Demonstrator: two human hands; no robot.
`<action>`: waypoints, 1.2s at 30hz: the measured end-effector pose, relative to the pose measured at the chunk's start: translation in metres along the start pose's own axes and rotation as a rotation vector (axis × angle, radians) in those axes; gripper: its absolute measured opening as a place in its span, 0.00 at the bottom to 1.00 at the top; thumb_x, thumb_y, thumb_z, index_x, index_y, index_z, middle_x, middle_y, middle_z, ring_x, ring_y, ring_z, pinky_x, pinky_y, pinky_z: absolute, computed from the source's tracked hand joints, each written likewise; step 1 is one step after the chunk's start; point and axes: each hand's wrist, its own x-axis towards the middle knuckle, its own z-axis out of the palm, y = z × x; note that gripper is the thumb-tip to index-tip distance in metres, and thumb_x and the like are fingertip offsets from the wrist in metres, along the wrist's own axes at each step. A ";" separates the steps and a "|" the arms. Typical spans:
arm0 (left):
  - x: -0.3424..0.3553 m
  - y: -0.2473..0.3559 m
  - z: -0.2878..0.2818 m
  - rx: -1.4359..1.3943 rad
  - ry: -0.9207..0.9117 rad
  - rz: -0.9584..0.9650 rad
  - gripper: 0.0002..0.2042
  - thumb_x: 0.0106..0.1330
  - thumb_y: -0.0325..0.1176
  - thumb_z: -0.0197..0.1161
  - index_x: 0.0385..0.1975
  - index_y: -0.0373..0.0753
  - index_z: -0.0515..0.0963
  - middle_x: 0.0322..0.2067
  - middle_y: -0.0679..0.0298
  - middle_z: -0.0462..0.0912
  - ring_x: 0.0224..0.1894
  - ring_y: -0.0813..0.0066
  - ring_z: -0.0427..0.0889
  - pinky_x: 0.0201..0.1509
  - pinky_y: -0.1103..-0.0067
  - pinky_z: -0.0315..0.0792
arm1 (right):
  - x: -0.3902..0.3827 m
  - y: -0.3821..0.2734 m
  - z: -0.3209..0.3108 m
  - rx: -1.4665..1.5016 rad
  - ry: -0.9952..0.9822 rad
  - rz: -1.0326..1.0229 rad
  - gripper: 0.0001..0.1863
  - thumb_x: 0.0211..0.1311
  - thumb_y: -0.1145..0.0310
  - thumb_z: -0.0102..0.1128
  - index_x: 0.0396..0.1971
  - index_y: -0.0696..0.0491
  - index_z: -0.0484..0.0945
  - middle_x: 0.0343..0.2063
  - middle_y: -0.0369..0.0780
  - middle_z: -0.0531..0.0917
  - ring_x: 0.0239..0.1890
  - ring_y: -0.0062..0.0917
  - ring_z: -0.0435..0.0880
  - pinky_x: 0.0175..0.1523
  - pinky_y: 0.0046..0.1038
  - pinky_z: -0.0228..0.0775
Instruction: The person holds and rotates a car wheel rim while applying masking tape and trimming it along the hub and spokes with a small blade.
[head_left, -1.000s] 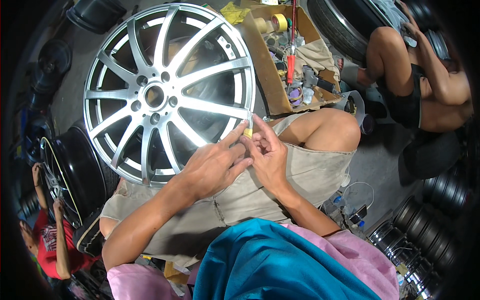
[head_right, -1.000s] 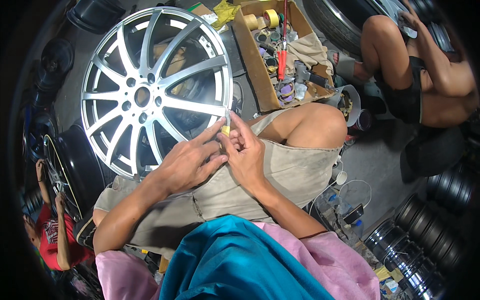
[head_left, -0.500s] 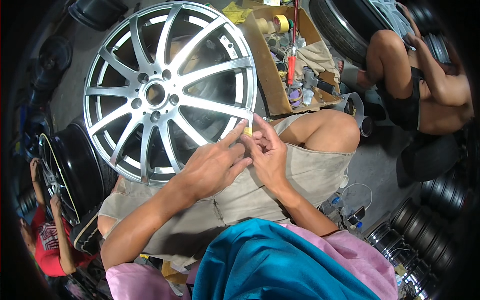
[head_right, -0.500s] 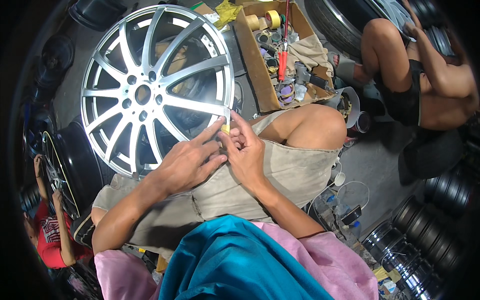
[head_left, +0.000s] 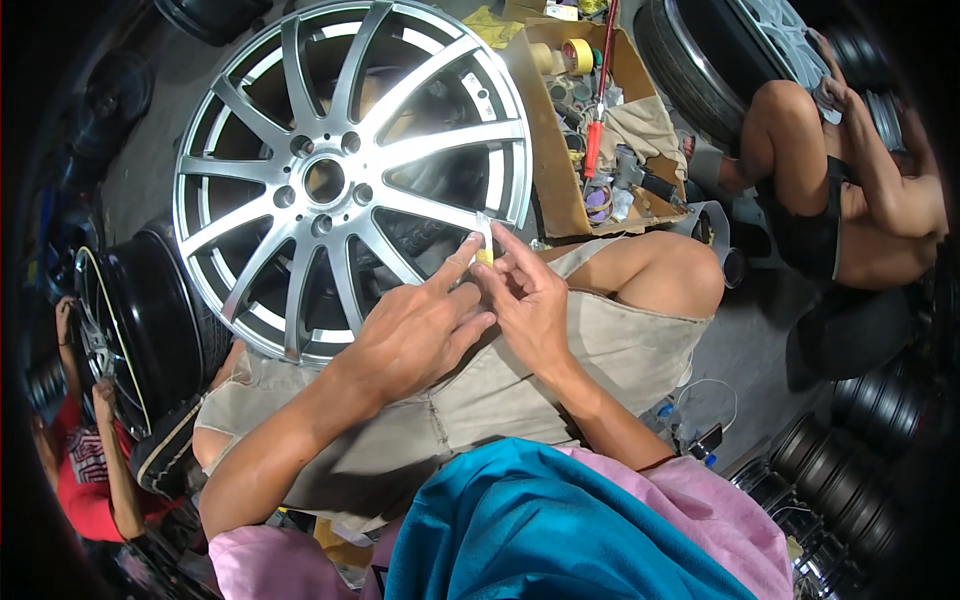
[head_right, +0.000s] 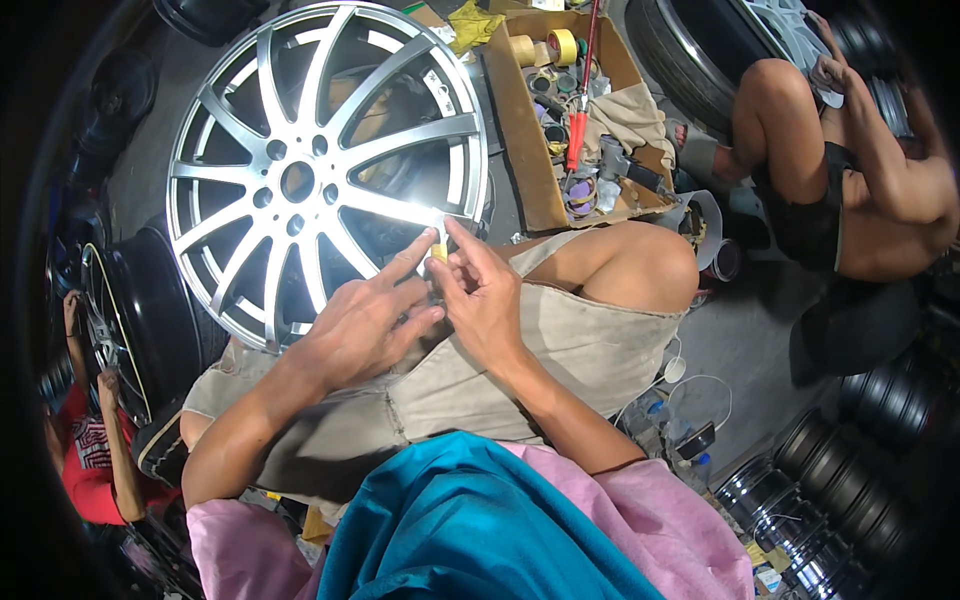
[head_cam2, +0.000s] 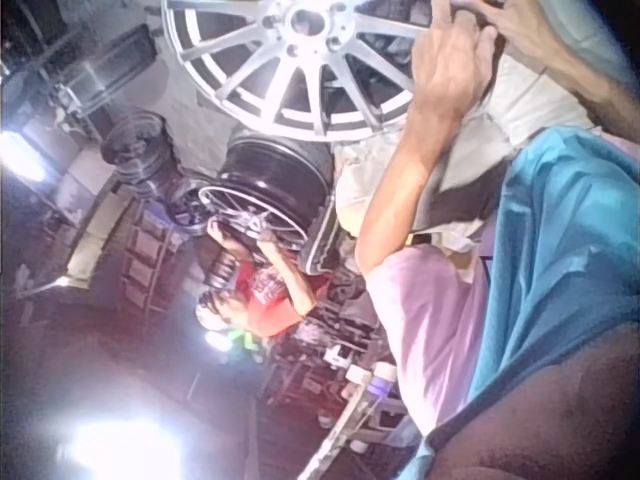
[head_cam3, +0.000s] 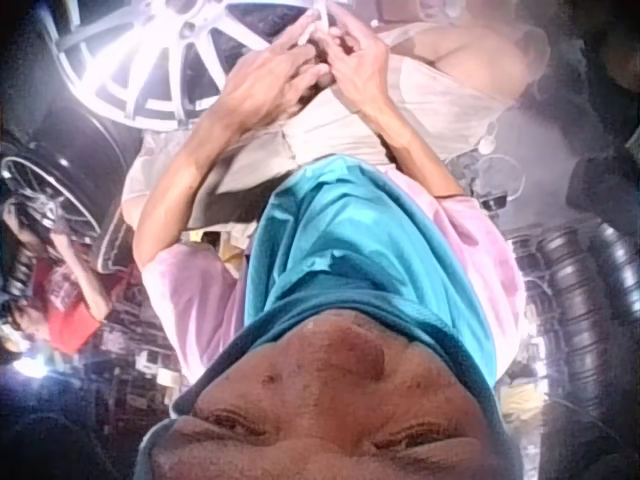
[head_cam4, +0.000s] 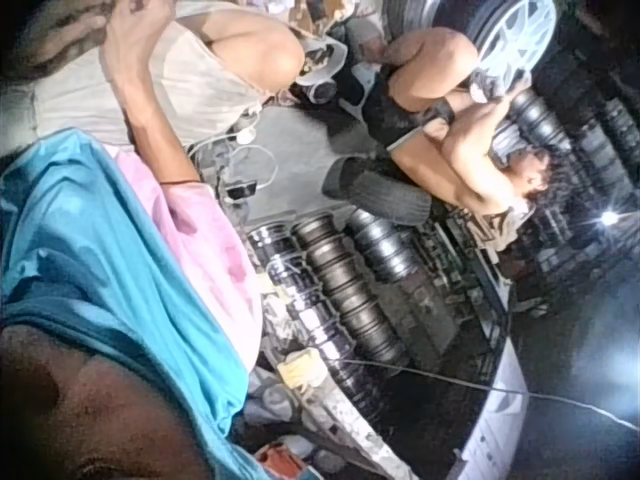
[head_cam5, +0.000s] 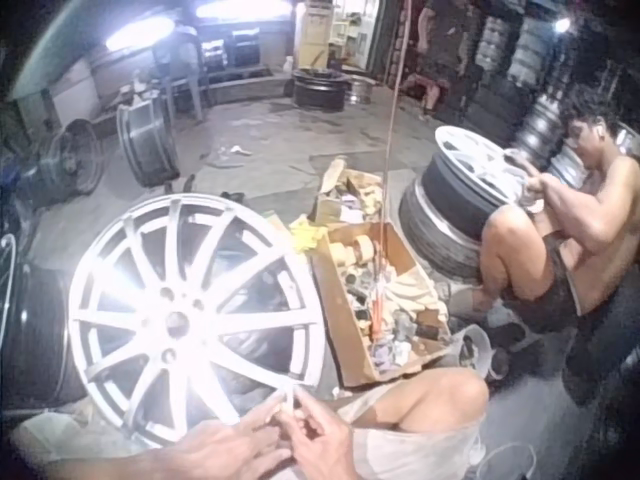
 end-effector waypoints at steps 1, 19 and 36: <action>0.000 0.000 -0.002 -0.003 0.002 -0.001 0.14 0.78 0.40 0.67 0.43 0.33 0.83 0.78 0.39 0.65 0.42 0.33 0.89 0.48 0.52 0.83 | 0.002 -0.001 0.001 -0.032 -0.006 0.000 0.30 0.71 0.78 0.73 0.72 0.58 0.79 0.33 0.31 0.82 0.31 0.10 0.75 0.37 0.19 0.73; -0.006 -0.017 -0.011 0.013 0.013 -0.003 0.14 0.78 0.41 0.68 0.38 0.34 0.81 0.79 0.41 0.65 0.37 0.34 0.88 0.45 0.52 0.82 | 0.010 -0.013 0.013 -0.173 -0.029 -0.010 0.29 0.70 0.77 0.75 0.70 0.56 0.82 0.31 0.33 0.81 0.30 0.12 0.77 0.36 0.21 0.73; -0.004 -0.011 0.000 0.009 -0.016 0.053 0.15 0.75 0.40 0.69 0.46 0.32 0.84 0.77 0.41 0.67 0.40 0.36 0.89 0.48 0.52 0.84 | -0.005 -0.002 0.003 -0.027 0.025 0.022 0.28 0.72 0.79 0.72 0.71 0.58 0.80 0.32 0.30 0.84 0.32 0.09 0.80 0.38 0.19 0.76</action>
